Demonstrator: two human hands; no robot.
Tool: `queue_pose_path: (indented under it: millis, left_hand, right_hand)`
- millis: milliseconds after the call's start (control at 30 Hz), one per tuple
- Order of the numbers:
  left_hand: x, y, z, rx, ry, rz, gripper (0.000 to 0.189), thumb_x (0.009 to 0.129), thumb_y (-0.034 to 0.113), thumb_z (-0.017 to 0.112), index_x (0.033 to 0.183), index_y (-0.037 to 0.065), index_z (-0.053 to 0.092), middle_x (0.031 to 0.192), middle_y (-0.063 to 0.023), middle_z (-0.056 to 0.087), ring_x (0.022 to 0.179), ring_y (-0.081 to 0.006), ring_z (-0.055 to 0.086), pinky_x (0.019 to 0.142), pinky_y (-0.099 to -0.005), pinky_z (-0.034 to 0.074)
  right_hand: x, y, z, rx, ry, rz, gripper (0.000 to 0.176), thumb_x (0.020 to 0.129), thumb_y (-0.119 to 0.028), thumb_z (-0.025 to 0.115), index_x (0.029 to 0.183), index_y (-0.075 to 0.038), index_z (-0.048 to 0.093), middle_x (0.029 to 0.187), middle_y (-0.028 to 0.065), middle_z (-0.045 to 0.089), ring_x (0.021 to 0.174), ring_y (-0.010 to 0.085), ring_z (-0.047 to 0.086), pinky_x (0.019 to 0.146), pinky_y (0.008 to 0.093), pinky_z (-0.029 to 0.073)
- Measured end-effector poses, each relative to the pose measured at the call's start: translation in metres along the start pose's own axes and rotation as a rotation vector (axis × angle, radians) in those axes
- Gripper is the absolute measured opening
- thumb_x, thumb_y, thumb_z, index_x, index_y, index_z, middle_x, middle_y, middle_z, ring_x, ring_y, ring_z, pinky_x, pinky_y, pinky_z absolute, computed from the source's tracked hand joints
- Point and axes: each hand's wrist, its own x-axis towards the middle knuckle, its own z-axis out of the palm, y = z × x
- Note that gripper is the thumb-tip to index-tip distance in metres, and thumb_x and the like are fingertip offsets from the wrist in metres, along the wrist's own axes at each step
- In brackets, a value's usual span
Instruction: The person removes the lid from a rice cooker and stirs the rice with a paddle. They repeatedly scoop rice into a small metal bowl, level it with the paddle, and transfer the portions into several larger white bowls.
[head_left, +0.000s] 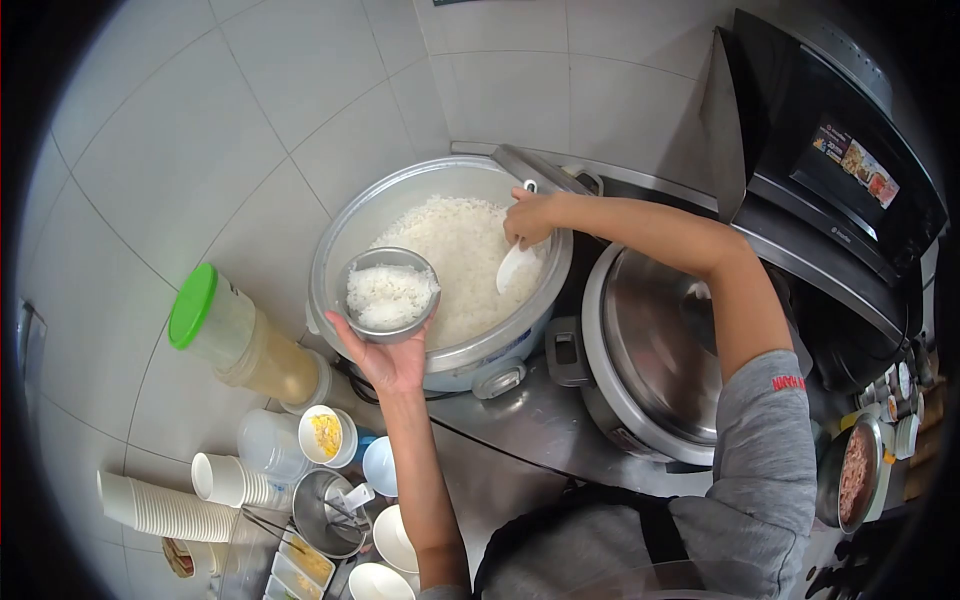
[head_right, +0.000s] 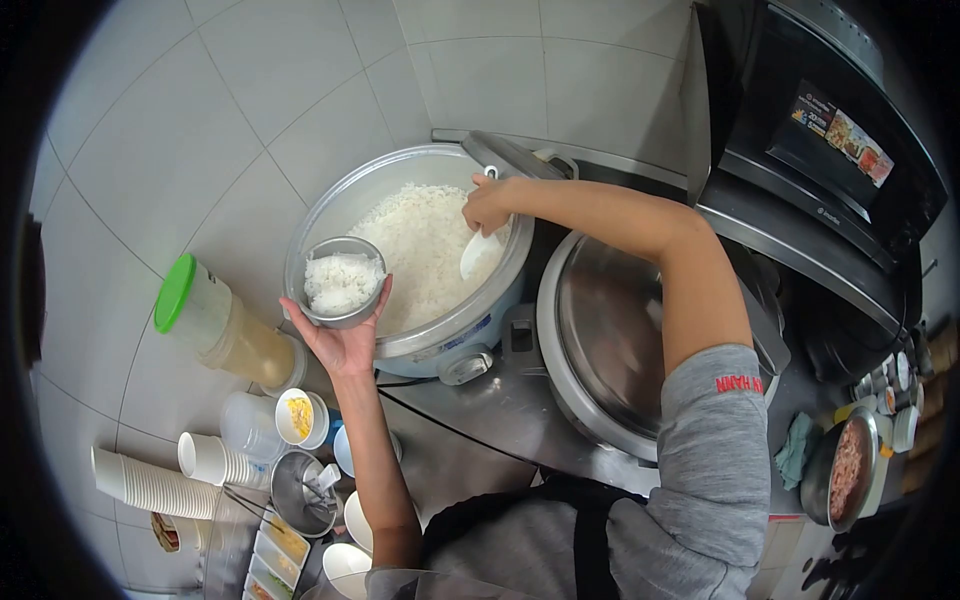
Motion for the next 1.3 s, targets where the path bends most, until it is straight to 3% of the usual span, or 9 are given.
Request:
queue_pose_path:
  millis: [167, 367, 600, 700, 800, 900, 1000, 1100, 1300]
  left_hand:
    - [-0.006, 0.011, 0.002, 0.006, -0.003, 0.007, 0.073, 0.079, 0.057, 0.052, 0.134, 0.016, 0.029, 0.139, -0.0098, 0.028, 0.127, -0.0327, 0.028, 0.097, -0.0658, 0.024]
    - [-0.016, 0.030, -0.005, 0.174, 0.097, 0.084, 0.064, 0.082, 0.053, 0.051, 0.130, 0.013, 0.036, 0.134, -0.0086, 0.037, 0.123, -0.0277, 0.036, 0.096, -0.0552, 0.033]
    - [0.013, -0.022, -0.014, 0.319, 0.251, 0.192, 0.061, 0.082, 0.056, 0.051, 0.126, 0.015, 0.040, 0.128, -0.0062, 0.043, 0.116, -0.0229, 0.041, 0.093, -0.0478, 0.035]
    - [0.028, -0.030, 0.000, 0.235, 0.273, 0.139, 0.065, 0.080, 0.059, 0.051, 0.128, 0.018, 0.036, 0.130, -0.0058, 0.039, 0.117, -0.0238, 0.039, 0.094, -0.0504, 0.031]
    - [0.031, -0.027, 0.008, 0.200, 0.309, 0.094, 0.070, 0.079, 0.061, 0.051, 0.131, 0.019, 0.030, 0.134, -0.0058, 0.035, 0.121, -0.0255, 0.036, 0.094, -0.0524, 0.030]
    - [0.030, -0.014, -0.004, 0.167, 0.276, 0.088, 0.071, 0.077, 0.062, 0.052, 0.130, 0.019, 0.032, 0.133, -0.0066, 0.035, 0.120, -0.0267, 0.036, 0.093, -0.0551, 0.031]
    - [0.018, -0.004, -0.004, 0.170, 0.223, 0.092, 0.069, 0.078, 0.061, 0.052, 0.129, 0.018, 0.033, 0.133, -0.0082, 0.035, 0.121, -0.0284, 0.035, 0.092, -0.0566, 0.032]
    - [0.008, 0.007, -0.002, 0.164, 0.156, 0.090, 0.070, 0.078, 0.059, 0.052, 0.130, 0.016, 0.033, 0.134, -0.0105, 0.034, 0.123, -0.0315, 0.034, 0.092, -0.0609, 0.031]
    - [-0.003, 0.018, -0.001, 0.088, 0.048, 0.066, 0.070, 0.080, 0.056, 0.052, 0.132, 0.015, 0.031, 0.136, -0.0108, 0.032, 0.124, -0.0321, 0.033, 0.093, -0.0624, 0.030]
  right_hand:
    - [0.002, -0.005, -0.002, 0.210, -0.106, -0.019, 0.015, 0.072, -0.029, 0.065, 0.073, -0.014, 0.063, 0.064, -0.0026, 0.058, 0.067, 0.0144, 0.054, 0.083, 0.0383, 0.026]
    - [0.008, 0.003, -0.018, 0.878, -0.197, -0.088, 0.025, 0.081, -0.027, 0.061, 0.069, -0.005, 0.060, 0.059, -0.0023, 0.051, 0.058, 0.0079, 0.046, 0.058, 0.0245, 0.036]
    - [0.000, -0.059, -0.053, 1.183, 0.465, 0.080, 0.018, 0.086, -0.018, 0.054, 0.092, -0.002, 0.060, 0.068, 0.0032, 0.053, 0.063, 0.0141, 0.050, 0.063, 0.0291, 0.042]
    - [0.009, -0.097, -0.030, 0.583, 1.007, 0.010, 0.022, 0.082, -0.011, 0.055, 0.101, 0.001, 0.059, 0.080, 0.0144, 0.059, 0.074, 0.0236, 0.058, 0.069, 0.0334, 0.046]
    - [-0.009, -0.131, -0.037, 0.492, 1.062, -0.117, 0.029, 0.079, -0.004, 0.053, 0.107, 0.001, 0.056, 0.085, 0.0193, 0.058, 0.081, 0.0300, 0.057, 0.072, 0.0366, 0.046]
    - [-0.015, -0.125, -0.054, 0.678, 0.895, -0.124, 0.030, 0.079, -0.002, 0.052, 0.109, 0.000, 0.055, 0.087, 0.0163, 0.060, 0.084, 0.0280, 0.057, 0.074, 0.0341, 0.046]
    - [0.006, -0.094, -0.051, 1.225, 0.692, 0.152, 0.030, 0.078, -0.003, 0.054, 0.108, -0.004, 0.057, 0.092, 0.0123, 0.062, 0.089, 0.0261, 0.057, 0.077, 0.0381, 0.042]
    - [0.046, -0.054, 0.000, 0.407, 0.494, 0.369, 0.027, 0.076, -0.008, 0.057, 0.103, -0.008, 0.061, 0.093, 0.0088, 0.064, 0.091, 0.0231, 0.058, 0.082, 0.0405, 0.034]
    - [0.049, -0.057, 0.019, 0.374, 0.276, 0.112, 0.017, 0.073, -0.021, 0.062, 0.088, -0.014, 0.067, 0.079, 0.0051, 0.065, 0.086, 0.0193, 0.058, 0.085, 0.0400, 0.024]
